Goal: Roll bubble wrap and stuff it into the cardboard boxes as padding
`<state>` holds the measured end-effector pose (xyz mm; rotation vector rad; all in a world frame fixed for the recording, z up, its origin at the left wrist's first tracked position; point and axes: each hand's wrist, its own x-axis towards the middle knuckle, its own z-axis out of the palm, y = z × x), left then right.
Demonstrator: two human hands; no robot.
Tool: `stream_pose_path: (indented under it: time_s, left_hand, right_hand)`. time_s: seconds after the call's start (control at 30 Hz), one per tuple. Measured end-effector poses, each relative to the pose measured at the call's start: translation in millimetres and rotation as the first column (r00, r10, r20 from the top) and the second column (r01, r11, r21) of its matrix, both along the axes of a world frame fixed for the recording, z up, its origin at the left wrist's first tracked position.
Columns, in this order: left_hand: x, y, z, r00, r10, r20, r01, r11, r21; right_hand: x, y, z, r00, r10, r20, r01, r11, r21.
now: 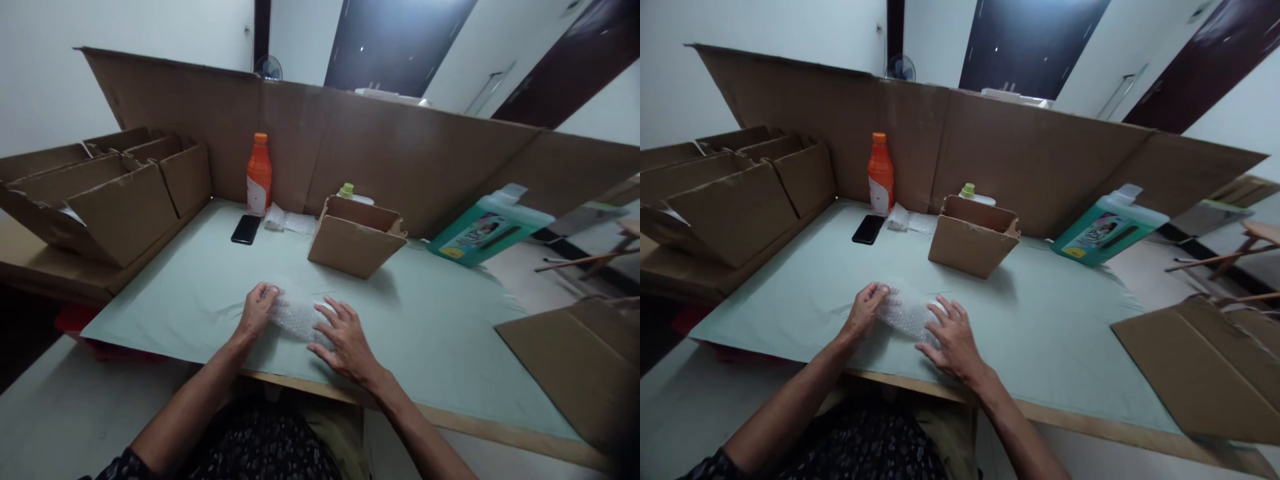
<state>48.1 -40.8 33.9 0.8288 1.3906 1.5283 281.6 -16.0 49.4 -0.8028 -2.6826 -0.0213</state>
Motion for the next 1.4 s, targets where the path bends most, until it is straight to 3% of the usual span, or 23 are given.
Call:
stream_pose_path:
  time_s: [0.13, 0.2, 0.27, 0.37, 0.47, 0.53, 0.63, 0.77, 0.97, 1.2, 1.3, 1.4]
  left_hand:
    - [-21.7, -8.0, -7.5, 0.996, 0.084, -0.034, -0.084, 0.996, 0.005]
    - [-27.6, -15.9, -14.2, 0.993, 0.102, -0.051, -0.103, 0.995, -0.01]
    - [-28.4, -23.2, -19.3, 0.993, 0.095, -0.069, -0.097, 0.995, -0.031]
    - [-25.1, -29.6, -20.7, 0.992, 0.052, -0.118, -0.058, 0.997, -0.041]
    - [-25.2, -31.9, -17.9, 0.983, 0.019, -0.185, -0.025, 0.999, -0.031]
    - [-29.1, -33.3, -17.6, 0.974, 0.01, -0.225, -0.018, 0.999, -0.035]
    - [-37.5, -37.2, -21.6, 0.964, 0.015, -0.266, -0.031, 0.998, -0.056]
    - [-40.6, -39.9, -23.4, 0.949, 0.026, -0.314, -0.047, 0.997, -0.059]
    - [-34.2, -14.9, 0.5, 0.895, 0.017, -0.446, -0.039, 0.998, -0.04]
    - [-51.4, 16.6, 18.0, 0.742, 0.081, -0.666, -0.128, 0.991, -0.022]
    - [-50.4, 27.1, 20.2, 0.721, 0.084, -0.688, -0.086, 0.996, 0.031]
    - [-31.8, 52.1, 18.9, 0.735, 0.019, -0.678, 0.019, 0.999, 0.049]
  right_hand:
    - [68.4, -3.1, -3.1, 0.96, -0.28, -0.018, 0.28, 0.952, 0.123]
    - [81.3, -8.4, 1.5, 0.938, -0.343, -0.055, 0.347, 0.925, 0.156]
    - [70.5, -15.3, 5.9, 0.935, -0.343, -0.09, 0.353, 0.925, 0.137]
    - [24.3, -22.9, 3.2, 0.952, -0.29, -0.095, 0.295, 0.954, 0.05]
    - [-15.1, -20.1, -11.7, 0.966, -0.253, -0.06, 0.249, 0.967, -0.062]
    - [-17.6, -11.6, -23.8, 0.95, -0.306, -0.064, 0.296, 0.946, -0.132]
    - [14.2, 4.4, -37.6, 0.887, -0.449, -0.111, 0.424, 0.886, -0.189]
    - [68.3, 15.6, -41.9, 0.798, -0.57, -0.197, 0.526, 0.818, -0.233]
    - [90.5, 30.5, -39.3, 0.669, -0.644, -0.372, 0.56, 0.765, -0.318]
    - [128.2, 53.5, -40.6, 0.541, -0.711, -0.449, 0.583, 0.702, -0.408]
    - [143.4, 68.1, -37.8, 0.527, -0.709, -0.469, 0.552, 0.704, -0.446]
    - [141.2, 99.1, -32.9, 0.545, -0.687, -0.481, 0.48, 0.726, -0.493]
